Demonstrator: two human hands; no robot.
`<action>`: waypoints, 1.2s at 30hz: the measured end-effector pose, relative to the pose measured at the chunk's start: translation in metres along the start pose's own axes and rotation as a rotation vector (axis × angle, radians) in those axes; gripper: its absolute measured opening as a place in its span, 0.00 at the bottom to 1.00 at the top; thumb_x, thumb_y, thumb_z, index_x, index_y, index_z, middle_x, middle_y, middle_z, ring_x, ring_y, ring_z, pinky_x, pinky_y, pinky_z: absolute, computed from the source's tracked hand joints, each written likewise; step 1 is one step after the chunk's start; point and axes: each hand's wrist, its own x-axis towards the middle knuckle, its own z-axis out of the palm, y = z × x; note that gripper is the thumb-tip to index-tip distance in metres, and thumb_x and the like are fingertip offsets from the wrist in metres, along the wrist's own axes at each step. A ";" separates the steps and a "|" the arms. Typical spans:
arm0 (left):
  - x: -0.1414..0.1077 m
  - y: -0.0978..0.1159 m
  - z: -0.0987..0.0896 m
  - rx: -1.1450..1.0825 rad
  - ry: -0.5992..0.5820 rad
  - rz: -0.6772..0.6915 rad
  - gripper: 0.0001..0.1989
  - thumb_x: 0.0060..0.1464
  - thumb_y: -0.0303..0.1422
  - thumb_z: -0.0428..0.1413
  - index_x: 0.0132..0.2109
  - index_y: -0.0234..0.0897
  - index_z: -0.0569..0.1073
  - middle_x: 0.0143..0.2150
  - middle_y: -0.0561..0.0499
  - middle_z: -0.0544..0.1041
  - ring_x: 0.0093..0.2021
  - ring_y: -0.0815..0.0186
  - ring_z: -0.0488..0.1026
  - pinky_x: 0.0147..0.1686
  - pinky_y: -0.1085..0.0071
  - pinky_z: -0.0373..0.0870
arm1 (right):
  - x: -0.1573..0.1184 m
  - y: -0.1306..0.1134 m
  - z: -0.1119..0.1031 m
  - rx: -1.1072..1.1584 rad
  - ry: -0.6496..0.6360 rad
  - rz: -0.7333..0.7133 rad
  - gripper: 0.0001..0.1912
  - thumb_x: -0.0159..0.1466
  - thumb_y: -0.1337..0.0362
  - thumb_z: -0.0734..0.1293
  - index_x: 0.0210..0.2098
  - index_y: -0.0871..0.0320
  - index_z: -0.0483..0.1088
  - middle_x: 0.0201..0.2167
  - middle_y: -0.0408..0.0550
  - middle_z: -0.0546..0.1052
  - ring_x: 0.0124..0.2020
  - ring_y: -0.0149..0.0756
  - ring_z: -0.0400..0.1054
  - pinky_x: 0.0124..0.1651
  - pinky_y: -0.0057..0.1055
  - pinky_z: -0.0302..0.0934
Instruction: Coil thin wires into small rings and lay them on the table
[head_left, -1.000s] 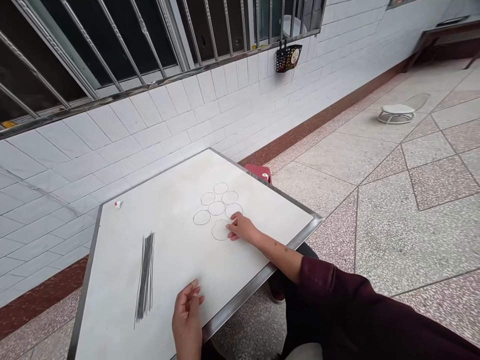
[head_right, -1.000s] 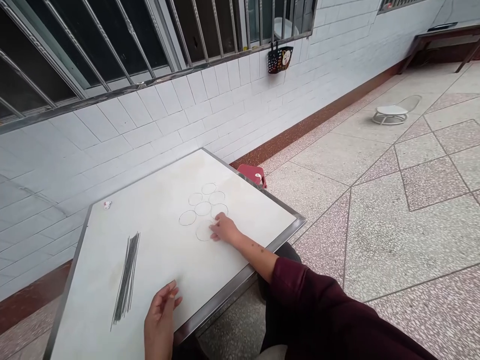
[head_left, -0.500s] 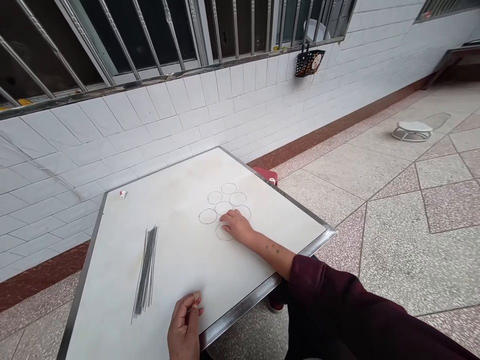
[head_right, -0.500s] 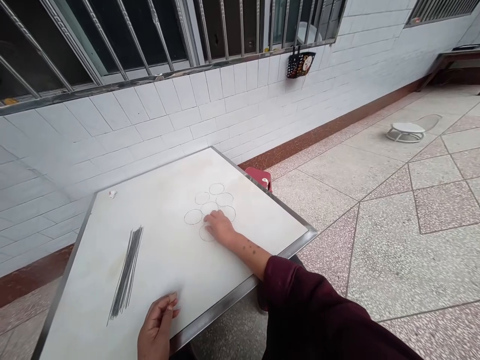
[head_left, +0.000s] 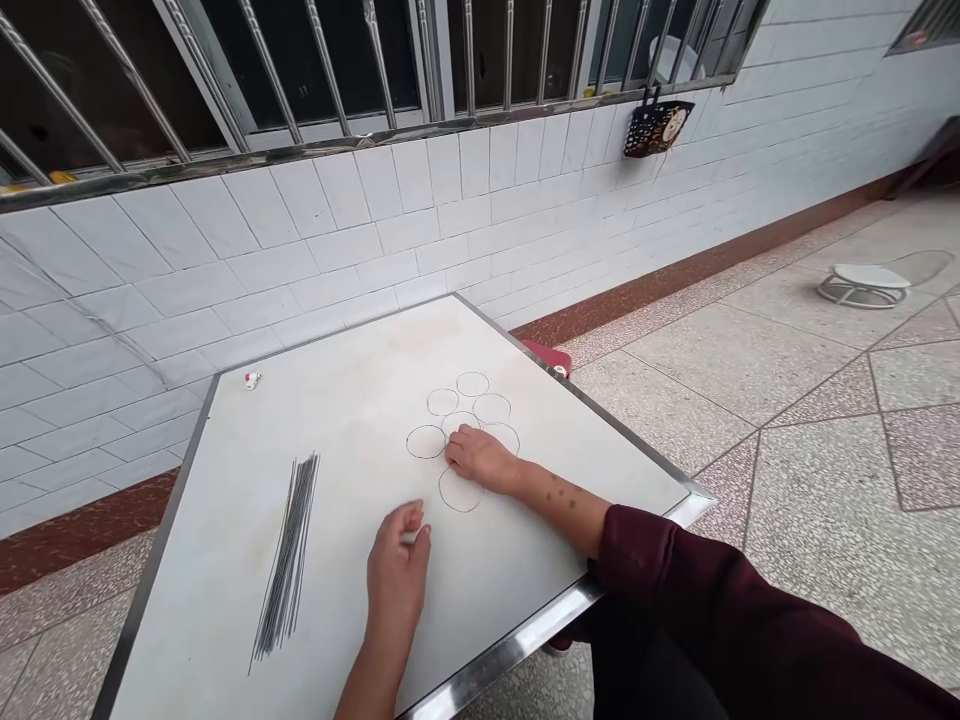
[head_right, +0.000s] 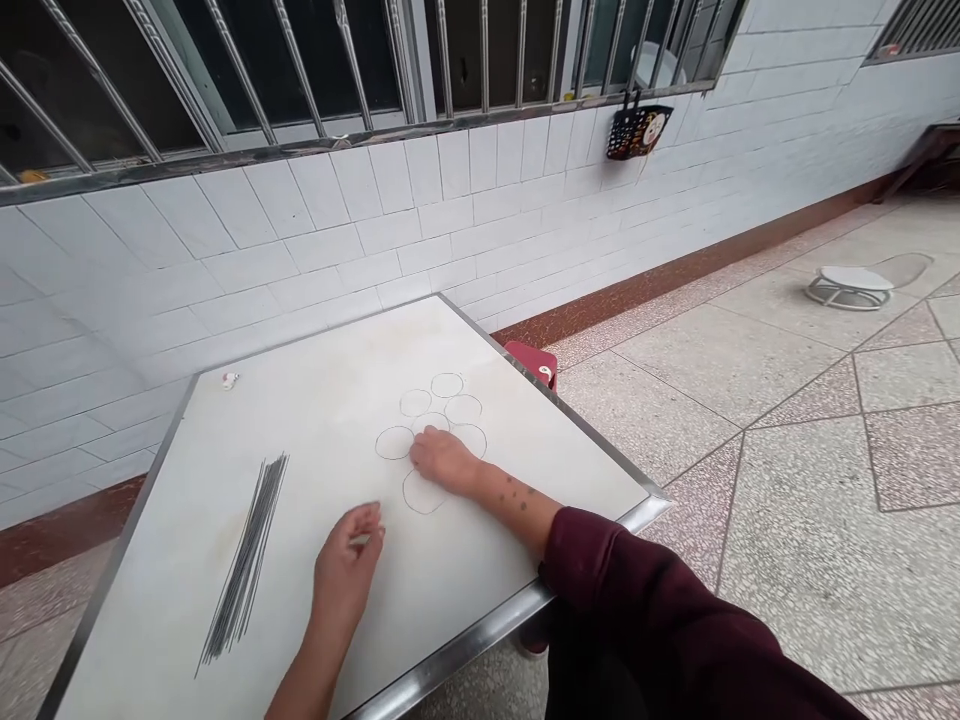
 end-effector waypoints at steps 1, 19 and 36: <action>0.014 0.003 0.008 -0.009 0.002 0.015 0.16 0.45 0.36 0.63 0.44 0.43 0.79 0.46 0.44 0.79 0.48 0.53 0.73 0.46 0.60 0.68 | 0.000 0.000 -0.002 0.002 0.006 -0.023 0.08 0.62 0.74 0.64 0.29 0.58 0.69 0.32 0.51 0.71 0.39 0.41 0.60 0.41 0.35 0.59; 0.064 -0.005 0.033 -0.313 -0.146 -0.164 0.19 0.49 0.38 0.62 0.49 0.37 0.76 0.41 0.45 0.80 0.40 0.60 0.76 0.40 0.64 0.71 | -0.014 -0.004 -0.002 0.381 0.123 -0.056 0.05 0.69 0.64 0.62 0.37 0.55 0.70 0.33 0.47 0.72 0.39 0.37 0.64 0.40 0.32 0.63; 0.064 -0.006 0.030 -0.369 -0.204 -0.212 0.18 0.49 0.34 0.61 0.49 0.37 0.75 0.39 0.48 0.79 0.30 0.68 0.69 0.30 0.70 0.65 | -0.015 -0.005 -0.008 0.538 0.187 -0.159 0.15 0.69 0.53 0.62 0.35 0.55 0.74 0.30 0.47 0.75 0.36 0.36 0.66 0.40 0.33 0.65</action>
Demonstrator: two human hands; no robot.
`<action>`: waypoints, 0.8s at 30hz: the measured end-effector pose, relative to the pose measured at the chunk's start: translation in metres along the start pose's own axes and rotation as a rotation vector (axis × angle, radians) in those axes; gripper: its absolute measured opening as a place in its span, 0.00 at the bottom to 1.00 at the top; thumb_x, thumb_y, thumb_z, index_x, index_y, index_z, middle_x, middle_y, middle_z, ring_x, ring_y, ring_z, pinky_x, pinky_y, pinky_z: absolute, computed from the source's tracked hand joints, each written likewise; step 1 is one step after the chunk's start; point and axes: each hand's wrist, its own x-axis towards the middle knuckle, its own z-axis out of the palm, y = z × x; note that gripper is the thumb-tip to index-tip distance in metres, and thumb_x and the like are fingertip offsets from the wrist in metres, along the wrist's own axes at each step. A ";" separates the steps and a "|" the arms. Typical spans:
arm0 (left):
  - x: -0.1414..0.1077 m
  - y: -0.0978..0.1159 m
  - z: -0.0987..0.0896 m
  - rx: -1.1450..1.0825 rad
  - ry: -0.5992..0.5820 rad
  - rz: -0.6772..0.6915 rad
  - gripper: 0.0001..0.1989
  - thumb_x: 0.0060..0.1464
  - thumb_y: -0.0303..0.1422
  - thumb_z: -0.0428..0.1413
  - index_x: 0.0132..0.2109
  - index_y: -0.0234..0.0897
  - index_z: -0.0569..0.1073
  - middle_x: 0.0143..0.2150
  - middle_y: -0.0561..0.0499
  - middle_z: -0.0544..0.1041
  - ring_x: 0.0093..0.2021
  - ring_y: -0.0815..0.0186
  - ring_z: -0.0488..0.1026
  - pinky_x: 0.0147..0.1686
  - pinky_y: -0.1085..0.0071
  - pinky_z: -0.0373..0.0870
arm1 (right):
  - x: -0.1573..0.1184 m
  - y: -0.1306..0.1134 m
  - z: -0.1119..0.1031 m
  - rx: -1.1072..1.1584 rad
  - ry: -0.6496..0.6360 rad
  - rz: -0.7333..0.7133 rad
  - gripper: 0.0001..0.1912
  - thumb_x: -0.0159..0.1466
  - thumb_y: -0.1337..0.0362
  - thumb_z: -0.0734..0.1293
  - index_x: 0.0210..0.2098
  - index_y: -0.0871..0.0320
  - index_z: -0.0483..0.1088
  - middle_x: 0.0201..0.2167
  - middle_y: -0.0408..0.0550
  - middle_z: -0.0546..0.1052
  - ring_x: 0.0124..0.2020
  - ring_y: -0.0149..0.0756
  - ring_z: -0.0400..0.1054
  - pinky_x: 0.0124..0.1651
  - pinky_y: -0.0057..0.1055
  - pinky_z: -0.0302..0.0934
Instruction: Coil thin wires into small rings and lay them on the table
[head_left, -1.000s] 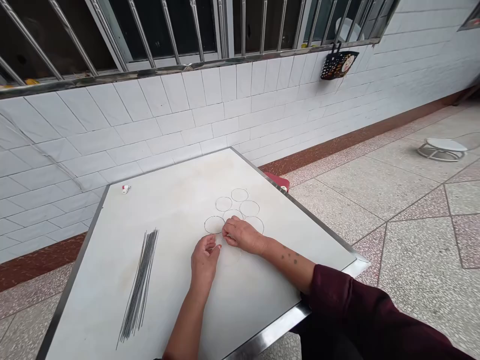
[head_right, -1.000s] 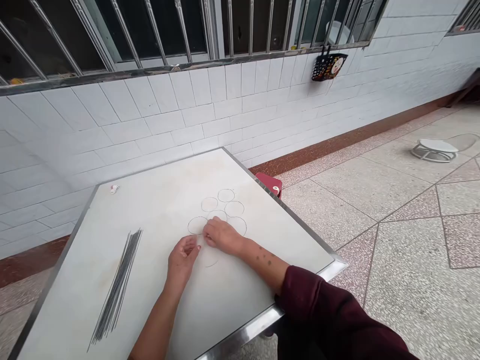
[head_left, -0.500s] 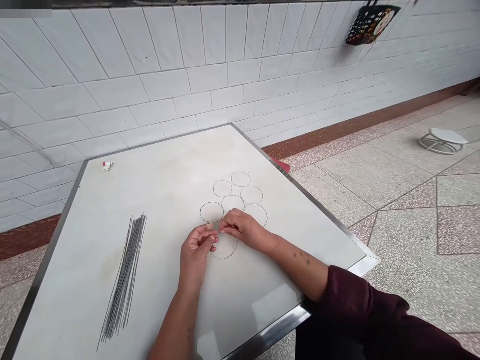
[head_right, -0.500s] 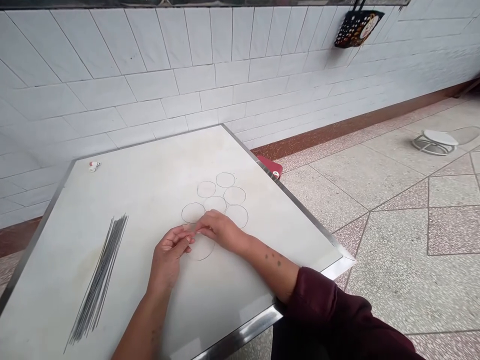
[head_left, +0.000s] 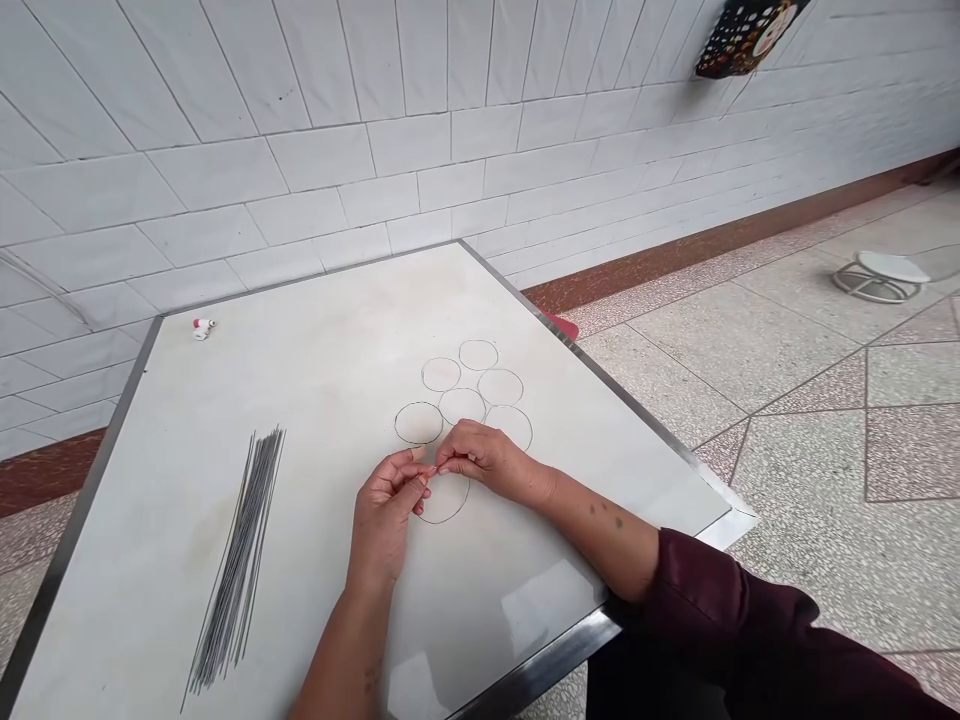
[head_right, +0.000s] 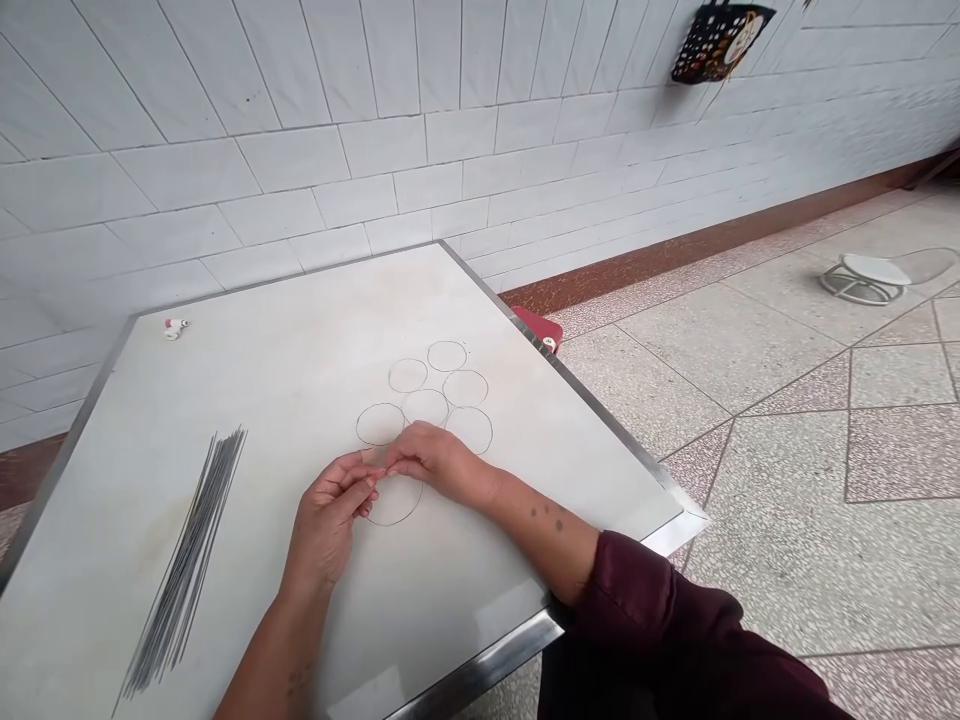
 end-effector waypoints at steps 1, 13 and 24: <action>-0.001 0.001 0.000 0.010 -0.001 -0.003 0.18 0.49 0.34 0.61 0.49 0.38 0.75 0.39 0.49 0.79 0.30 0.68 0.69 0.30 0.70 0.64 | 0.000 0.000 0.000 -0.003 -0.002 -0.016 0.15 0.70 0.54 0.62 0.35 0.55 0.74 0.29 0.47 0.75 0.36 0.36 0.66 0.40 0.33 0.65; -0.004 0.008 0.003 0.063 -0.041 -0.038 0.19 0.48 0.38 0.64 0.48 0.41 0.76 0.31 0.54 0.73 0.30 0.69 0.66 0.28 0.72 0.65 | 0.000 -0.005 -0.004 -0.012 -0.029 -0.153 0.10 0.68 0.60 0.65 0.34 0.58 0.73 0.30 0.47 0.74 0.35 0.34 0.64 0.37 0.29 0.65; -0.004 0.005 0.002 -0.139 -0.071 -0.091 0.18 0.50 0.36 0.64 0.49 0.41 0.75 0.35 0.52 0.75 0.33 0.69 0.70 0.34 0.71 0.69 | -0.007 -0.019 0.001 0.114 -0.048 0.089 0.03 0.65 0.66 0.67 0.39 0.57 0.71 0.32 0.44 0.72 0.32 0.30 0.66 0.31 0.25 0.63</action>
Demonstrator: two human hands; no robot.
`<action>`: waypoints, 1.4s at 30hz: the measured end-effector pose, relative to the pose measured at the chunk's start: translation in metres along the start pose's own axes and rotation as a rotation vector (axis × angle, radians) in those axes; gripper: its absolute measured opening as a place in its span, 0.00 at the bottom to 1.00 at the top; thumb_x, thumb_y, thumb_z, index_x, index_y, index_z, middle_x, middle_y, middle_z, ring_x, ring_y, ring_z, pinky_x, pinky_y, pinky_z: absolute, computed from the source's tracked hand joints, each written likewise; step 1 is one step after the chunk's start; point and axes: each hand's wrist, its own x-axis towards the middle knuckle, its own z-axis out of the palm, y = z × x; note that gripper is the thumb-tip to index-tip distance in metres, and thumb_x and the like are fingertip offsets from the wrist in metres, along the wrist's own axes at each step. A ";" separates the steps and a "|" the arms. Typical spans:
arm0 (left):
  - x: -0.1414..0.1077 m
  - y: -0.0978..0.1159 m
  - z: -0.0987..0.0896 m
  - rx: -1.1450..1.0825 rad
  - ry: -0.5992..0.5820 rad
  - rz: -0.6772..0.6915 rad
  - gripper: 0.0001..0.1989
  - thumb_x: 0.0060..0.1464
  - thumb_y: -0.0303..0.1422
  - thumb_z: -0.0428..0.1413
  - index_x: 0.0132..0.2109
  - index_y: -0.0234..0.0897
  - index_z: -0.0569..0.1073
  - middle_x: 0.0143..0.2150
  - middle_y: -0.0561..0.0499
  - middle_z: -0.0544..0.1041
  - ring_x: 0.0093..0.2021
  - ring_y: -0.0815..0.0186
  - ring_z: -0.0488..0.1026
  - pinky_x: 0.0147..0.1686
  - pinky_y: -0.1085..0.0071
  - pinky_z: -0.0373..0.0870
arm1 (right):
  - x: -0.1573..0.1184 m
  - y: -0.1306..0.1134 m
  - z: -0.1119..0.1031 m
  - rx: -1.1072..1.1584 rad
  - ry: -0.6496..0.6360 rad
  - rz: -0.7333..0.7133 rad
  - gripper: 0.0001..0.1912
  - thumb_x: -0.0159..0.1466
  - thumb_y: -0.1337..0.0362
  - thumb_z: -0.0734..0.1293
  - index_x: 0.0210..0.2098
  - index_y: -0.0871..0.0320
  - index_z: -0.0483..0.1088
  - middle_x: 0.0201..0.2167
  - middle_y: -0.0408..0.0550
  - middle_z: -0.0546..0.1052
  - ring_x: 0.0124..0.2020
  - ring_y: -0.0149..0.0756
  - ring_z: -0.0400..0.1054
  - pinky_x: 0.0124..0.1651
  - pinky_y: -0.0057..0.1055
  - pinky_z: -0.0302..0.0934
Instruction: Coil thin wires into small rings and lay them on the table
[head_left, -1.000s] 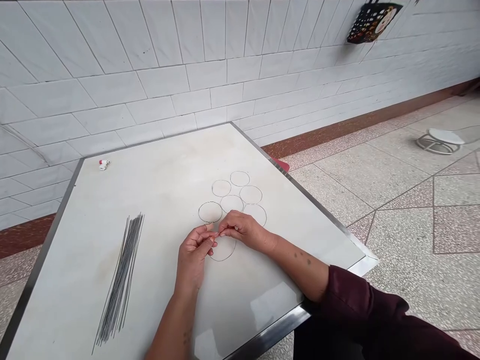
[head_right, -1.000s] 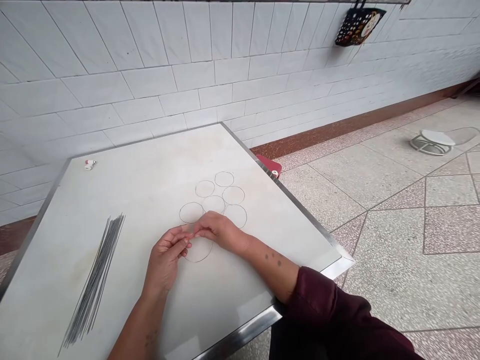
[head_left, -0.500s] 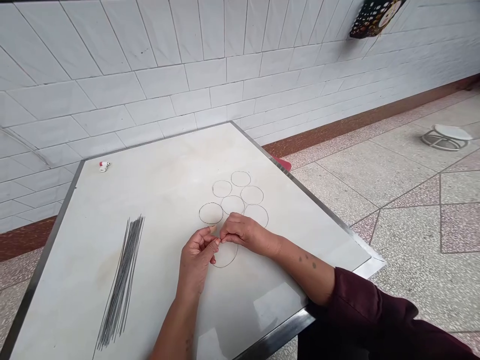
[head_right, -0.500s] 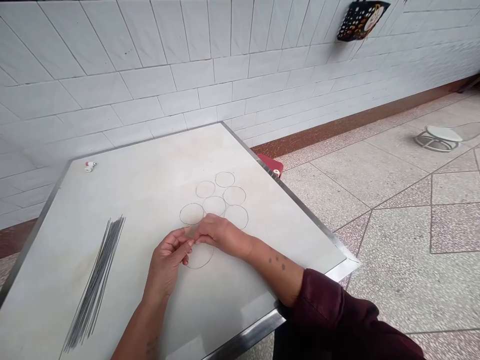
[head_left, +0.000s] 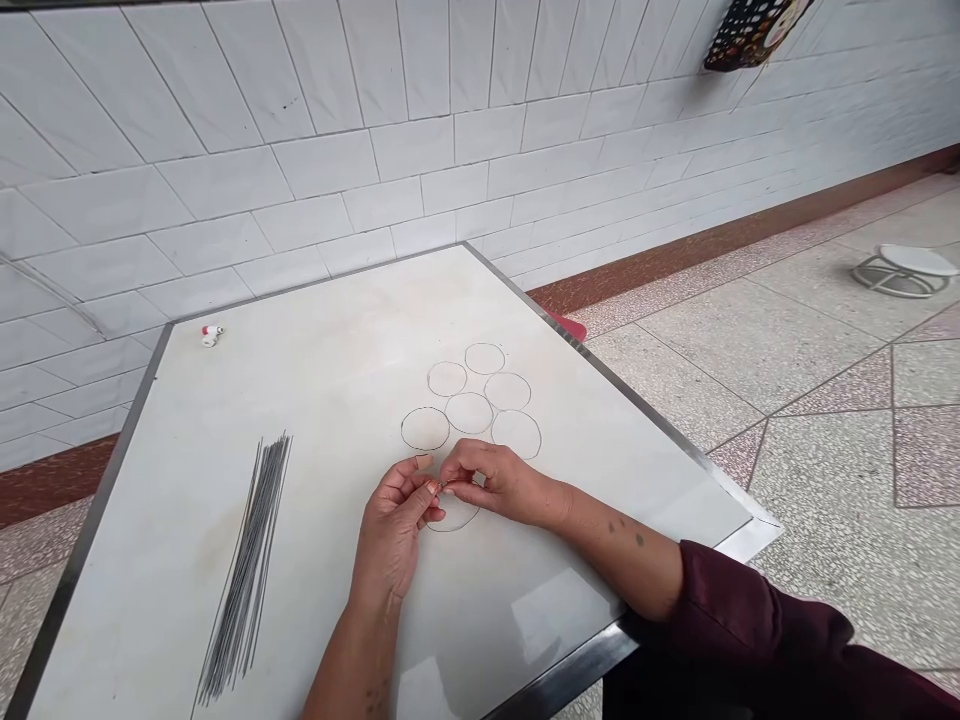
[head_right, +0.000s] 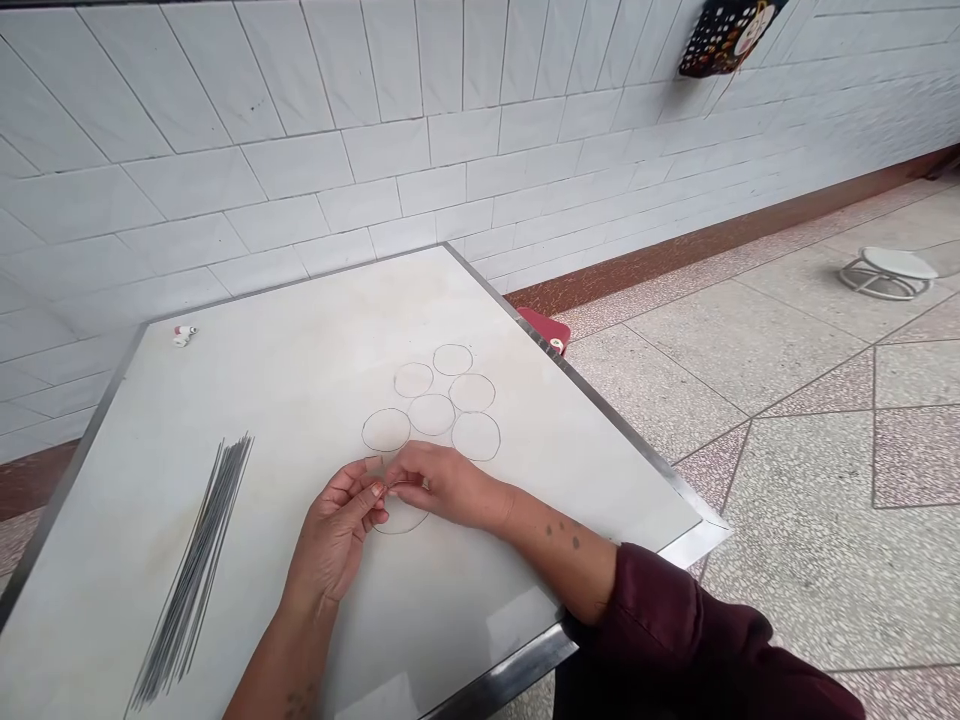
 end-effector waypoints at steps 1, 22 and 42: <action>0.000 0.000 0.000 -0.002 0.002 0.000 0.18 0.50 0.36 0.64 0.48 0.41 0.75 0.35 0.52 0.75 0.33 0.69 0.70 0.34 0.71 0.69 | -0.001 0.000 0.001 0.001 0.002 0.006 0.03 0.65 0.68 0.66 0.39 0.57 0.71 0.33 0.45 0.72 0.32 0.30 0.66 0.31 0.24 0.63; -0.005 0.014 0.002 0.217 -0.047 0.037 0.21 0.48 0.36 0.62 0.51 0.40 0.74 0.33 0.53 0.74 0.31 0.66 0.69 0.37 0.66 0.70 | 0.000 0.004 -0.008 -0.068 -0.089 -0.117 0.09 0.69 0.67 0.62 0.41 0.58 0.74 0.37 0.47 0.70 0.37 0.30 0.66 0.38 0.26 0.63; -0.008 0.012 0.009 0.208 -0.009 0.070 0.22 0.48 0.37 0.62 0.51 0.41 0.75 0.31 0.52 0.73 0.35 0.63 0.70 0.40 0.63 0.72 | -0.003 0.009 -0.004 -0.252 -0.025 -0.222 0.08 0.69 0.66 0.62 0.39 0.57 0.74 0.36 0.47 0.72 0.33 0.31 0.67 0.31 0.26 0.63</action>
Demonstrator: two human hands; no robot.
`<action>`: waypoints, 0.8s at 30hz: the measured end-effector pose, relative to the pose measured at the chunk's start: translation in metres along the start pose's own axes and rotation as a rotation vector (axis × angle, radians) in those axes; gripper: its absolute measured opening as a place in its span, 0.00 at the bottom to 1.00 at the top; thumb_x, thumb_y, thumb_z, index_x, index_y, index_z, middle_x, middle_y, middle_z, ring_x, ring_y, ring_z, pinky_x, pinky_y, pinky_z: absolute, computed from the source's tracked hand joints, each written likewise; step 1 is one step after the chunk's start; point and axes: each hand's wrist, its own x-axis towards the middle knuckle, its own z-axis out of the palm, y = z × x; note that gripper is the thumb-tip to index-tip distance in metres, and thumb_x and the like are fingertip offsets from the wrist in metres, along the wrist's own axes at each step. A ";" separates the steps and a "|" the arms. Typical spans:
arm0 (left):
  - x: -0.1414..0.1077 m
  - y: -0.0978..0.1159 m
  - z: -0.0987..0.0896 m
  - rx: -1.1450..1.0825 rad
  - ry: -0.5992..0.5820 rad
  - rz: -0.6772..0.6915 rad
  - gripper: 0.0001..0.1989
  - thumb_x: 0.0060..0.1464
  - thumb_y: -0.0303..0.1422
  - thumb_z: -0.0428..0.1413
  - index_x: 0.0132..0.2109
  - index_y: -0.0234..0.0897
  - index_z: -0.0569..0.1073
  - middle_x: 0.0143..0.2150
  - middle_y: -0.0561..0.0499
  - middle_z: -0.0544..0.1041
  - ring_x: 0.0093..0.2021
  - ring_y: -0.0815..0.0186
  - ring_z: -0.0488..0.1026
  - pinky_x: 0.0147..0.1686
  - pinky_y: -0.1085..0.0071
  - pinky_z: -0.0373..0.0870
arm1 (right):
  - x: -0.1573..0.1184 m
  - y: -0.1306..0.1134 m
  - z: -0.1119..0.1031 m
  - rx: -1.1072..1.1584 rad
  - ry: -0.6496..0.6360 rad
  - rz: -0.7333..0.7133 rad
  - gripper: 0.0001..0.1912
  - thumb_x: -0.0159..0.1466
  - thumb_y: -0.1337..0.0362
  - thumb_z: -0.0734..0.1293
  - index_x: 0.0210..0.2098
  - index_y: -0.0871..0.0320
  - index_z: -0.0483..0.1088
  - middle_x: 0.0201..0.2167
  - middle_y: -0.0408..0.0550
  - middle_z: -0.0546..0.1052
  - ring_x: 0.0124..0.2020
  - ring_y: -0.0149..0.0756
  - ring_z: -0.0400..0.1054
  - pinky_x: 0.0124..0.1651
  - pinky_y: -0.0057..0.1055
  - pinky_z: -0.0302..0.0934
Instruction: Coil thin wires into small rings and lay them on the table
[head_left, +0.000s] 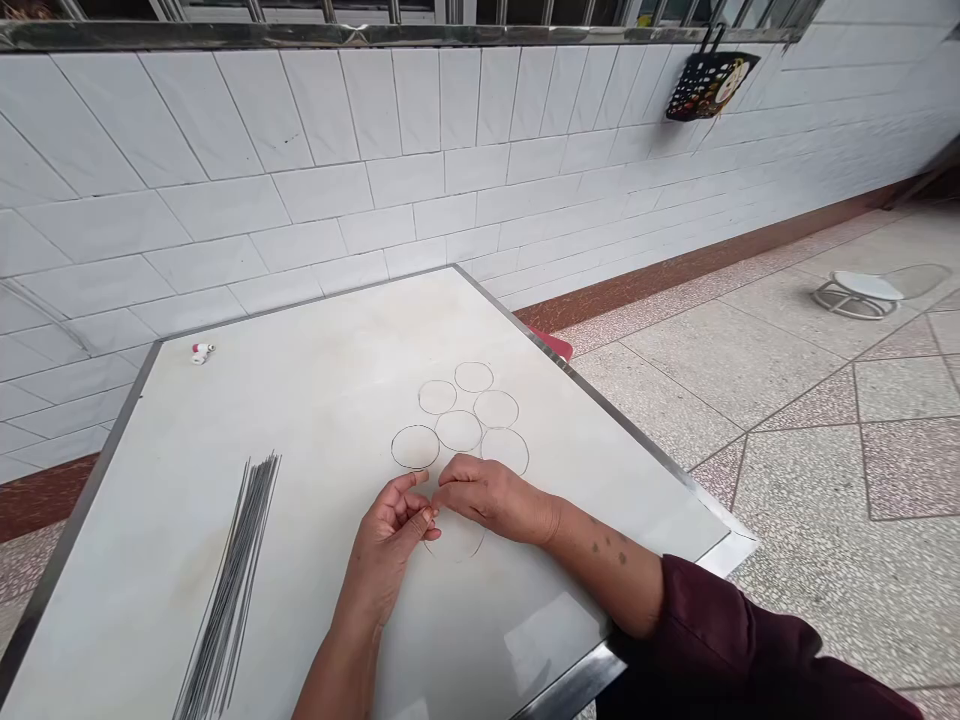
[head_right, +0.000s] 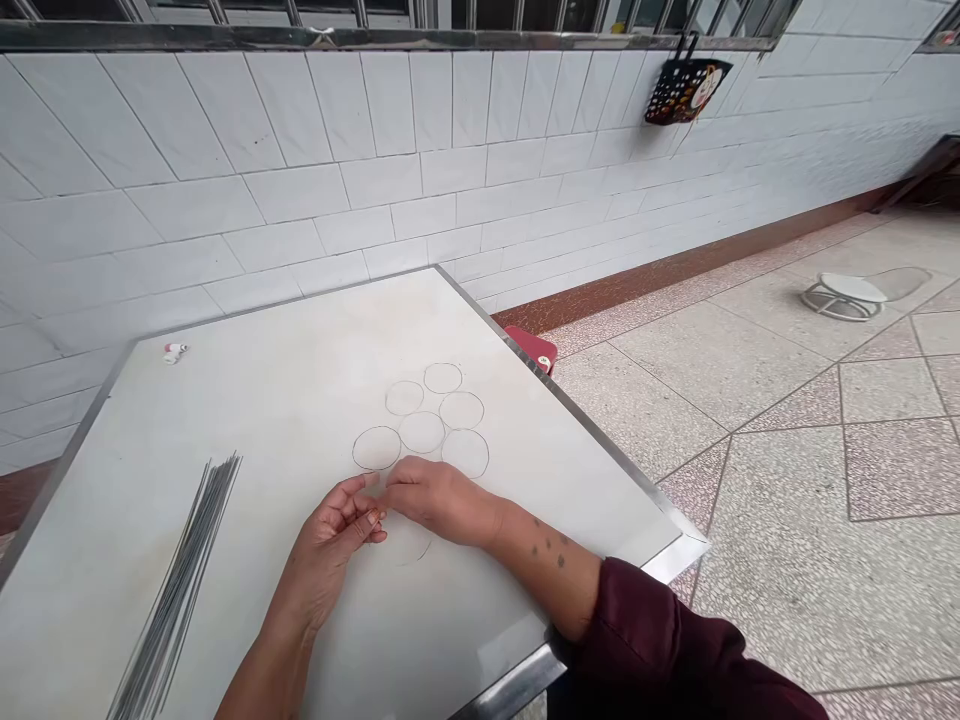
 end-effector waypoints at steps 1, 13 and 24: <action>0.001 0.000 -0.001 0.003 -0.011 -0.010 0.22 0.48 0.37 0.62 0.52 0.41 0.75 0.31 0.53 0.73 0.34 0.63 0.70 0.40 0.63 0.72 | 0.000 0.000 0.000 0.016 0.007 0.006 0.08 0.69 0.66 0.62 0.38 0.57 0.74 0.36 0.47 0.72 0.33 0.30 0.67 0.32 0.25 0.63; 0.004 -0.006 -0.010 -0.048 -0.122 -0.094 0.23 0.49 0.35 0.63 0.54 0.41 0.74 0.34 0.51 0.76 0.32 0.65 0.71 0.41 0.63 0.69 | 0.004 -0.003 -0.010 0.258 -0.068 0.067 0.07 0.69 0.67 0.63 0.40 0.57 0.74 0.36 0.47 0.70 0.38 0.31 0.67 0.41 0.28 0.66; 0.006 -0.008 -0.011 -0.011 -0.156 -0.078 0.24 0.50 0.35 0.63 0.55 0.41 0.73 0.33 0.52 0.76 0.33 0.65 0.72 0.42 0.63 0.68 | 0.003 -0.003 -0.010 0.267 -0.061 0.079 0.06 0.68 0.66 0.64 0.39 0.58 0.74 0.34 0.46 0.70 0.36 0.30 0.67 0.41 0.28 0.66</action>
